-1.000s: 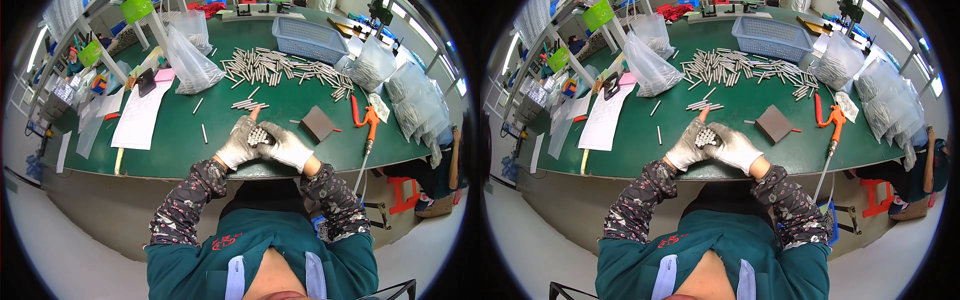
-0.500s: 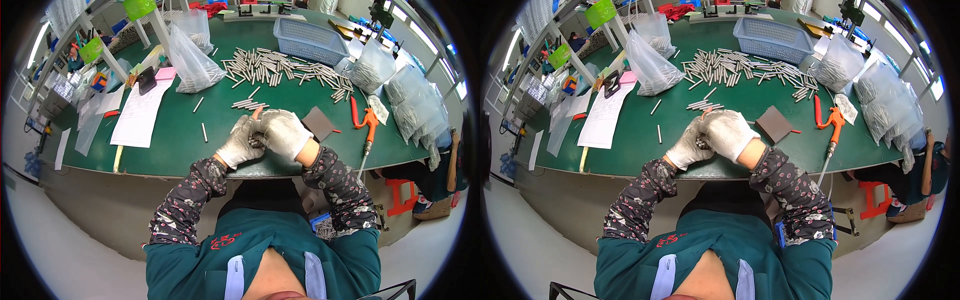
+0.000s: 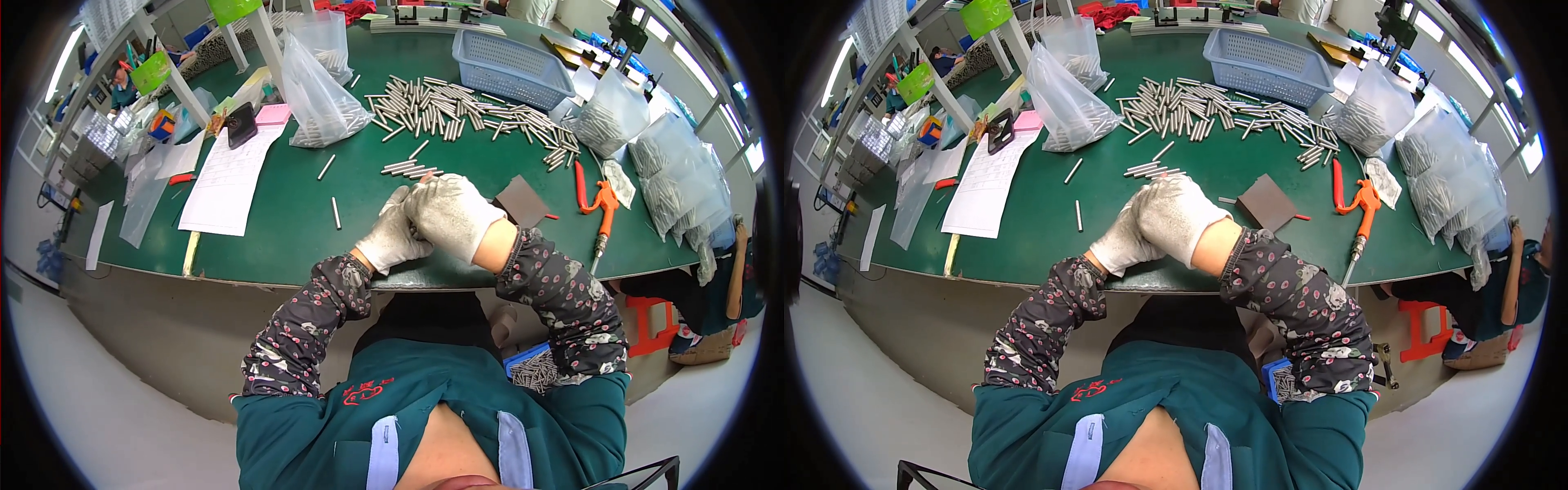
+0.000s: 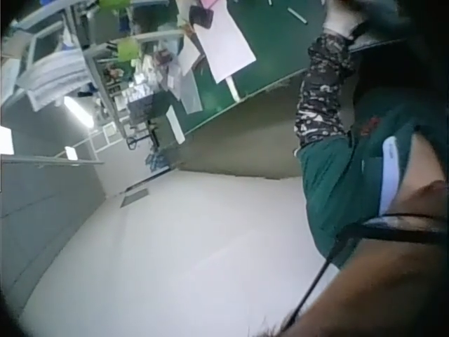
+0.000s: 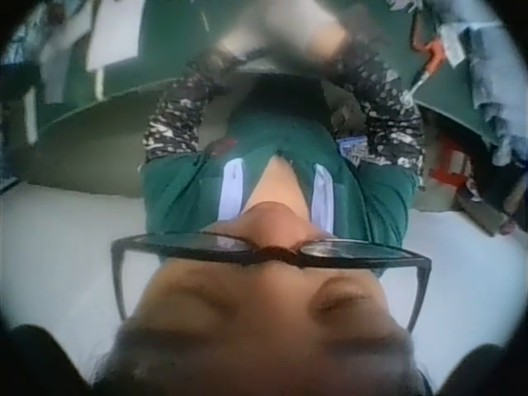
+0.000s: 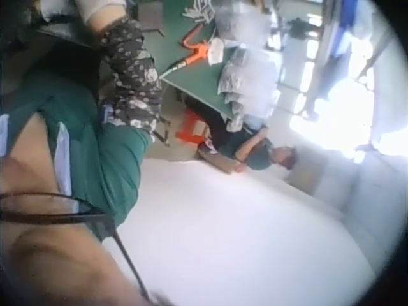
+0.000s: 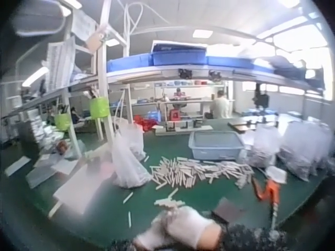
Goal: Arranging small metal cylinders into a grid-like tray and cleaning them with an air gun on an assembly line.
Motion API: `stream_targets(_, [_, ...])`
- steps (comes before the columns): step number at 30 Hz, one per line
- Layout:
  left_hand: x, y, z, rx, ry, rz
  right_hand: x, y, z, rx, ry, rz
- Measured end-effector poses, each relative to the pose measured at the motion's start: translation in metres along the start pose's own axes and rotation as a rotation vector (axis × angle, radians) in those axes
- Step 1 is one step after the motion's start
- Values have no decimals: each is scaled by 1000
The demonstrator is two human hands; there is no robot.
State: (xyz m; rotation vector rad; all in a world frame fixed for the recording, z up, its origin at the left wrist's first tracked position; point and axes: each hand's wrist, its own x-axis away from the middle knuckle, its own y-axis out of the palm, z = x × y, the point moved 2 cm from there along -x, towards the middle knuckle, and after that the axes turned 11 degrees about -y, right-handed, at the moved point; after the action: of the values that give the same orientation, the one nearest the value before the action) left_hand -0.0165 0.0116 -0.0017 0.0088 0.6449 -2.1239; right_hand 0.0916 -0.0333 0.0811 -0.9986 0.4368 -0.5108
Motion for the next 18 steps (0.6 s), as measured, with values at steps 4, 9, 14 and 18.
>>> stream_targets(4, [3,-2,9,120,-147,-56,5,-10,6,11,31,-13])
stream_targets(9, [4,1,-7,-55,-114,-17,15,-16,20,-361,127,128])
stream_targets(14, [5,-5,16,-129,-295,-152,70,-13,41,-416,576,310])
stream_targets(18, [4,-4,8,-150,-286,-145,113,33,29,-167,718,80])
